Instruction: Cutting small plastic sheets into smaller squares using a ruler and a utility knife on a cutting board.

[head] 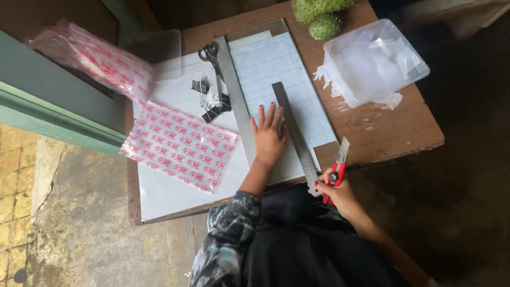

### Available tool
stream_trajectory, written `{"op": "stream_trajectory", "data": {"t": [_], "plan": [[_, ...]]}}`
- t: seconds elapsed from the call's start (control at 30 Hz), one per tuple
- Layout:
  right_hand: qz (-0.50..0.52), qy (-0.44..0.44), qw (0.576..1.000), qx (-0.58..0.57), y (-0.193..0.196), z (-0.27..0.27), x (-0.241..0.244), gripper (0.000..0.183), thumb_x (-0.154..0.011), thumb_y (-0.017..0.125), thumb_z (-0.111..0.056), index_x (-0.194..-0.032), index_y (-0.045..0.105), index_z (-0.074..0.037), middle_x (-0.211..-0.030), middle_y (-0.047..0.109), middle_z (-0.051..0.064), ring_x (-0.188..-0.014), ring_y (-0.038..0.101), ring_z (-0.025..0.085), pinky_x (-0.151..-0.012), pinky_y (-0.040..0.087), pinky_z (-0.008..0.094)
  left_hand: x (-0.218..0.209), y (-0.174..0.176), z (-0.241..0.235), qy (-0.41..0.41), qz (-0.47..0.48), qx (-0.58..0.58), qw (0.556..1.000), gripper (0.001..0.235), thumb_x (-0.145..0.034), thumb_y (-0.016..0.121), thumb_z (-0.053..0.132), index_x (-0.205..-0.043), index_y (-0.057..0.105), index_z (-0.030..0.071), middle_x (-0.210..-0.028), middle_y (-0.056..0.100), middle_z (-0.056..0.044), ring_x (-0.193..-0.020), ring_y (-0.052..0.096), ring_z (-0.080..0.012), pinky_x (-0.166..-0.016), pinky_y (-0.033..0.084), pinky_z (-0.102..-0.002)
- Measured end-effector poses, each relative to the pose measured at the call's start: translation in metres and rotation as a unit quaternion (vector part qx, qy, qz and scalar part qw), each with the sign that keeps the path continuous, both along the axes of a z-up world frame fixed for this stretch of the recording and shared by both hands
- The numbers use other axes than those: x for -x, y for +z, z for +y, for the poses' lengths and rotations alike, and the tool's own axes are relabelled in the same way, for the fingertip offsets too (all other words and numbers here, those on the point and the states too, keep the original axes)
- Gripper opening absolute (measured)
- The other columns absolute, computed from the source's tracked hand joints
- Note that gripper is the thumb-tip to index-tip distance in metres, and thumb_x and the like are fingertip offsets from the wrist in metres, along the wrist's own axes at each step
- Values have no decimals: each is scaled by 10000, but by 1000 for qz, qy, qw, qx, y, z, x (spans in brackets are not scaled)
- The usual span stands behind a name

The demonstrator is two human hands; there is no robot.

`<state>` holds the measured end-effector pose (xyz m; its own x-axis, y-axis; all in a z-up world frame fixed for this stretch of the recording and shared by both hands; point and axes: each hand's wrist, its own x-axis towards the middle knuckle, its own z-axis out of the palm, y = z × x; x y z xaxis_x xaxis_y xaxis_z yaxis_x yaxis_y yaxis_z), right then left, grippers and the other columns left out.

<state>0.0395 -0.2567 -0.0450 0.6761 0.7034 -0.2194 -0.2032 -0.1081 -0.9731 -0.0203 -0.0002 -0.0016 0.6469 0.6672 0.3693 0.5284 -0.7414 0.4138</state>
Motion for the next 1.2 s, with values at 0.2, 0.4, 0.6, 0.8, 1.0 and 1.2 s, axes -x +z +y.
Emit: {"op": "stream_trajectory", "data": {"t": [0.2,0.4,0.6,0.8,1.0,1.2], "plan": [[-21,-34,999,-35,88,-10,1,338,-827,820,-103,-807,483,-111,-986,722,127,-791,683,177,-601,560,298,31,38,-15,27,219,23,975,624,-1093,245,518,-1603,359,178,-1710,232,-99,-1590,41,-393,-1200,-27,-713],[-81,-79,990,-80,115,-53,-21,405,-879,786,-59,-842,391,-141,-1021,658,77,-916,608,123,-789,512,284,28,27,-19,25,273,23,962,709,-1068,166,612,-1617,311,189,-1715,217,-53,-1589,-18,-379,-1193,-87,-732],[-56,-102,990,-84,104,-94,-49,364,-920,654,32,-802,339,-107,-957,643,212,-884,757,433,-721,646,481,-3,-4,-30,39,201,-42,978,733,-1035,210,588,-1580,345,117,-1685,249,-80,-1557,84,-454,-1177,-18,-759],[-69,-100,989,-79,110,-101,-45,325,-934,628,40,-828,353,-99,-1019,673,263,-933,750,446,-720,645,482,-16,16,-42,29,221,27,975,749,-1023,175,594,-1595,293,124,-1701,184,-53,-1557,50,-444,-1176,-35,-743],[-93,-94,990,-51,118,-97,-44,333,-947,627,25,-825,346,-107,-998,682,248,-871,763,403,-699,625,426,-21,19,-45,23,239,39,970,760,-1022,147,605,-1612,248,136,-1712,138,-42,-1564,14,-428,-1176,-34,-745],[-111,-84,990,-35,121,-93,-43,329,-952,634,-31,-813,345,-101,-989,680,246,-877,765,391,-641,648,440,-21,17,-45,22,220,30,975,749,-1027,166,596,-1605,272,131,-1708,158,-40,-1560,39,-434,-1178,-15,-741]]}}
